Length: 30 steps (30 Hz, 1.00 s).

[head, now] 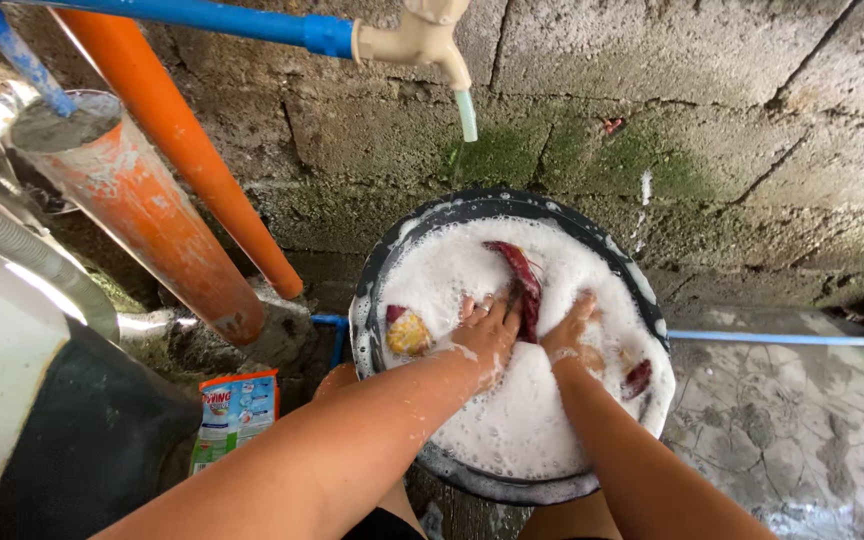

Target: The person scrubs a piece of fabric in a bucket of soapy water using a brush.

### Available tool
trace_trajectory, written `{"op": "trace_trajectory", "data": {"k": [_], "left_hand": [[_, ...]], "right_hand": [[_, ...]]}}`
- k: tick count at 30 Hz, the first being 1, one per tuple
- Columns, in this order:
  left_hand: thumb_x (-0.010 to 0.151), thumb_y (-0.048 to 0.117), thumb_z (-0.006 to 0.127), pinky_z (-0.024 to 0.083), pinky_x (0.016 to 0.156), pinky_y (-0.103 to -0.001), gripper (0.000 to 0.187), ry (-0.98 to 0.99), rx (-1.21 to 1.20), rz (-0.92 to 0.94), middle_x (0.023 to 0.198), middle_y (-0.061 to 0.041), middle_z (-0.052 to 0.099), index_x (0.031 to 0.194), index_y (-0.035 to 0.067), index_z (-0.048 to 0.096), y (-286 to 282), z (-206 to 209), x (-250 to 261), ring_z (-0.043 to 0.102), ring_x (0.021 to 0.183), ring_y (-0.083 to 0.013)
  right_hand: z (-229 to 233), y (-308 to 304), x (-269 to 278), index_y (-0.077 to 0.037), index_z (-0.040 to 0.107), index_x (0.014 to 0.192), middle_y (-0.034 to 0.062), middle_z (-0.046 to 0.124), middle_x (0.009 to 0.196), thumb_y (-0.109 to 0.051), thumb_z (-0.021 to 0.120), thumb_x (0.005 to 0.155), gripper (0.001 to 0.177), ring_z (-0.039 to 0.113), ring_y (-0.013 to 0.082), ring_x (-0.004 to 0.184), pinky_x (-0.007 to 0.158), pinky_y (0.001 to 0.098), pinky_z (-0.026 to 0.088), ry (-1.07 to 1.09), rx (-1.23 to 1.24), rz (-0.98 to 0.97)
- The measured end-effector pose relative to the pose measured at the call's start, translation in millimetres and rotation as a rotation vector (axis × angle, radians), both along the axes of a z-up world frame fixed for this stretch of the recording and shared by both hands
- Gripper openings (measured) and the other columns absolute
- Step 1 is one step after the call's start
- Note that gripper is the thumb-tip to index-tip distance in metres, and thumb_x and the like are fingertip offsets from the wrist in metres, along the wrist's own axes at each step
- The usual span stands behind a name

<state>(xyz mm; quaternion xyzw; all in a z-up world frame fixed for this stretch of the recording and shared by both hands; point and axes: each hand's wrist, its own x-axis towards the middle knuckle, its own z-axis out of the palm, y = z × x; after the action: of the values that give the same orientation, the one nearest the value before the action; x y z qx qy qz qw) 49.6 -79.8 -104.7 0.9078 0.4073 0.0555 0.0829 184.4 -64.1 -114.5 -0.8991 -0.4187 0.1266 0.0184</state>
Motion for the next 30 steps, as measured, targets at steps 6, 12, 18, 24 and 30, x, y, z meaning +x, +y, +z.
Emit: {"op": "trace_trajectory", "data": {"k": [6, 12, 18, 24, 30], "left_hand": [[0.097, 0.022, 0.059, 0.021, 0.123, -0.055, 0.059, 0.064, -0.173, 0.048, 0.149, -0.020, 0.044, 0.149, 0.001, 0.041, 2, 80, -4, 0.036, 0.144, -0.0343], [0.100, 0.023, 0.061, 0.038, 0.106, -0.045, 0.041, -1.451, -1.143, 0.008, 0.132, -0.013, 0.056, 0.135, 0.004, 0.052, 49, 120, -22, 0.051, 0.124, -0.0269], [0.102, 0.025, 0.063, 0.055, 0.090, -0.035, 0.026, -1.761, -1.474, -0.043, 0.115, -0.006, 0.067, 0.121, 0.007, 0.063, 56, 111, -31, 0.065, 0.104, -0.0195], [0.099, 0.033, 0.064, 0.059, 0.083, -0.033, 0.032, -1.898, -1.696, -0.007, 0.109, -0.008, 0.071, 0.117, 0.007, 0.066, 42, 98, -41, 0.069, 0.098, -0.0201], [0.115, 0.022, 0.064, 0.057, 0.072, -0.029, 0.019, -1.918, -1.685, -0.328, 0.100, -0.004, 0.067, 0.122, 0.005, 0.067, 38, 100, -39, 0.066, 0.086, -0.0151]], "right_hand": [[82, -40, 31, -0.011, 0.049, 0.123, 0.0079, 0.059, 0.119, -0.039, 0.075, 0.082, 0.056, 0.060, 0.0201, 0.108, 0.088, 0.0342, 0.050, 0.714, 0.283, -0.054], [166, -43, -22, -0.014, 0.068, 0.112, 0.0016, 0.073, 0.103, -0.039, 0.082, 0.075, 0.046, 0.074, 0.0144, 0.092, 0.076, 0.0269, 0.062, 0.935, 0.928, 0.079], [185, -10, -26, -0.004, 0.076, 0.106, 0.0118, 0.077, 0.098, -0.031, 0.090, 0.072, 0.045, 0.073, 0.0207, 0.085, 0.075, 0.0333, 0.058, 0.397, 1.018, 0.448], [155, -14, -30, -0.006, 0.075, 0.091, 0.0103, 0.070, 0.088, -0.027, 0.084, 0.079, 0.026, 0.068, 0.0224, 0.083, 0.073, 0.0347, 0.056, 0.053, 1.309, 0.950], [144, 33, -21, -0.011, 0.068, 0.102, 0.0001, 0.073, 0.091, -0.034, 0.073, 0.091, 0.026, 0.070, 0.0150, 0.079, 0.064, 0.0291, 0.057, 0.347, 1.023, 0.415]]}}
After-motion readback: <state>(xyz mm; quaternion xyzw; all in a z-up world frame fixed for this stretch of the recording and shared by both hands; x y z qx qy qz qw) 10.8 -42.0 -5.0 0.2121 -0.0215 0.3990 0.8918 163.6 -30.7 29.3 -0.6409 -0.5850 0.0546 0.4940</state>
